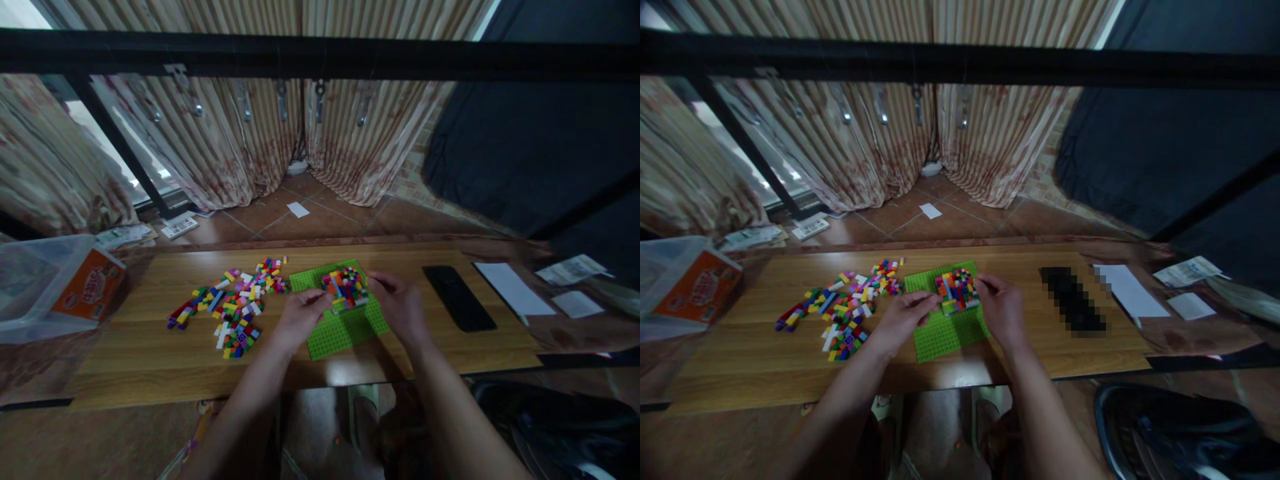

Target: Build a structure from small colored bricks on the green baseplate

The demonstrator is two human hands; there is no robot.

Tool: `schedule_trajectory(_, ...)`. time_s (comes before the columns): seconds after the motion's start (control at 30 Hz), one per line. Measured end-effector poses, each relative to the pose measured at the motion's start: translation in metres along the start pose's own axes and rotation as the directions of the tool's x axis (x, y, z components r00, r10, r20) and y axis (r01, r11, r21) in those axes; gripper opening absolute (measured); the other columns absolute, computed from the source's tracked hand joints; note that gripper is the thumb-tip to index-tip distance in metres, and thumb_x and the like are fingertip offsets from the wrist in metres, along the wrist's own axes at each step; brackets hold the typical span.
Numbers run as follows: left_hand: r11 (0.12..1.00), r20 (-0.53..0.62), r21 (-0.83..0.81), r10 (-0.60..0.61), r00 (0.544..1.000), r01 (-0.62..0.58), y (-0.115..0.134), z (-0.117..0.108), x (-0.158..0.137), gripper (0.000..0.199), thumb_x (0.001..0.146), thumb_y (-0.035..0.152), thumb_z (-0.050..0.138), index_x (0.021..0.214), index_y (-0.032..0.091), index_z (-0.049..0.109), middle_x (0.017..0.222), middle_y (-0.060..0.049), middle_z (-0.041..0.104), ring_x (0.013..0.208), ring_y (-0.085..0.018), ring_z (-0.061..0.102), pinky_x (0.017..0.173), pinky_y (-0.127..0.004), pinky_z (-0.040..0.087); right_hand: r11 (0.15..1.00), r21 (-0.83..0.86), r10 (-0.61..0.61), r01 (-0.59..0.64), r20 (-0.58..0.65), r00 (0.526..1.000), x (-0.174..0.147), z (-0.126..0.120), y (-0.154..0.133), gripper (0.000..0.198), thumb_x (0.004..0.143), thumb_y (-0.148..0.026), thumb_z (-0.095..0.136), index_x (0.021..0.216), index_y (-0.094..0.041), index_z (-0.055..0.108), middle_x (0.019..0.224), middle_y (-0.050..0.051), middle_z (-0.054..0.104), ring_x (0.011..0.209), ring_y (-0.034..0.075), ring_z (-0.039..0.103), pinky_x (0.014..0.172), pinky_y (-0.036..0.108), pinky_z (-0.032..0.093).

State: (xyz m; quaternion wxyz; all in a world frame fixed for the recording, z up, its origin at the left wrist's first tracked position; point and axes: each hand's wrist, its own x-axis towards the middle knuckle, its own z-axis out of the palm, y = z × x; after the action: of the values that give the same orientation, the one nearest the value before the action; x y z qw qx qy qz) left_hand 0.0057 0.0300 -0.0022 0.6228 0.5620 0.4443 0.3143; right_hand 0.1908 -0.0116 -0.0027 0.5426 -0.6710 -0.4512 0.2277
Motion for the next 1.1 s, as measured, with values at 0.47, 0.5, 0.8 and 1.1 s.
schedule_trajectory(0.47,0.914,-0.042,0.394,0.125,0.991,-0.098,-0.017,0.0,0.007,0.028,0.082,0.031,0.057,0.102,0.016,0.069,0.091,-0.005,0.072,0.07,-0.016,0.062,0.066,-0.028,0.047,0.933,-0.359,0.008,0.018,0.071,0.997,0.018,-0.003,0.02,0.025,0.079,-0.026,0.058,0.091,-0.015,0.076,0.089,0.01,0.076,0.082,0.023,0.07,0.076,0.035,0.052)
schedule_trajectory(0.5,0.914,-0.039,0.395,0.121,0.992,-0.096,-0.017,0.0,0.007,0.028,0.082,0.031,0.057,0.102,0.016,0.069,0.092,-0.005,0.072,0.071,-0.016,0.062,0.067,-0.028,0.047,0.94,-0.341,0.015,0.01,0.07,0.997,0.019,-0.002,0.02,0.023,0.078,-0.026,0.059,0.09,-0.016,0.076,0.088,0.009,0.076,0.081,0.023,0.07,0.076,0.034,0.052)
schedule_trajectory(0.8,0.892,0.005,0.428,0.156,0.988,-0.143,-0.016,-0.003,0.006,0.024,0.083,0.029,0.054,0.098,0.017,0.069,0.09,-0.005,0.072,0.078,-0.017,0.064,0.072,-0.028,0.048,0.976,-0.197,0.112,-0.099,0.059,0.992,0.024,0.002,0.021,0.025,0.07,-0.031,0.066,0.087,-0.014,0.076,0.082,0.009,0.076,0.074,0.022,0.069,0.07,0.034,0.051)
schedule_trajectory(1.1,0.882,0.009,0.454,0.137,0.991,-0.126,-0.011,-0.006,0.003,0.025,0.084,0.029,0.053,0.099,0.017,0.069,0.093,-0.005,0.072,0.078,-0.017,0.064,0.071,-0.029,0.048,0.979,-0.041,0.201,-0.199,0.066,0.977,0.027,-0.002,0.03,0.037,0.071,-0.045,0.064,0.088,-0.013,0.074,0.072,0.006,0.073,0.062,0.017,0.064,0.06,0.029,0.049)
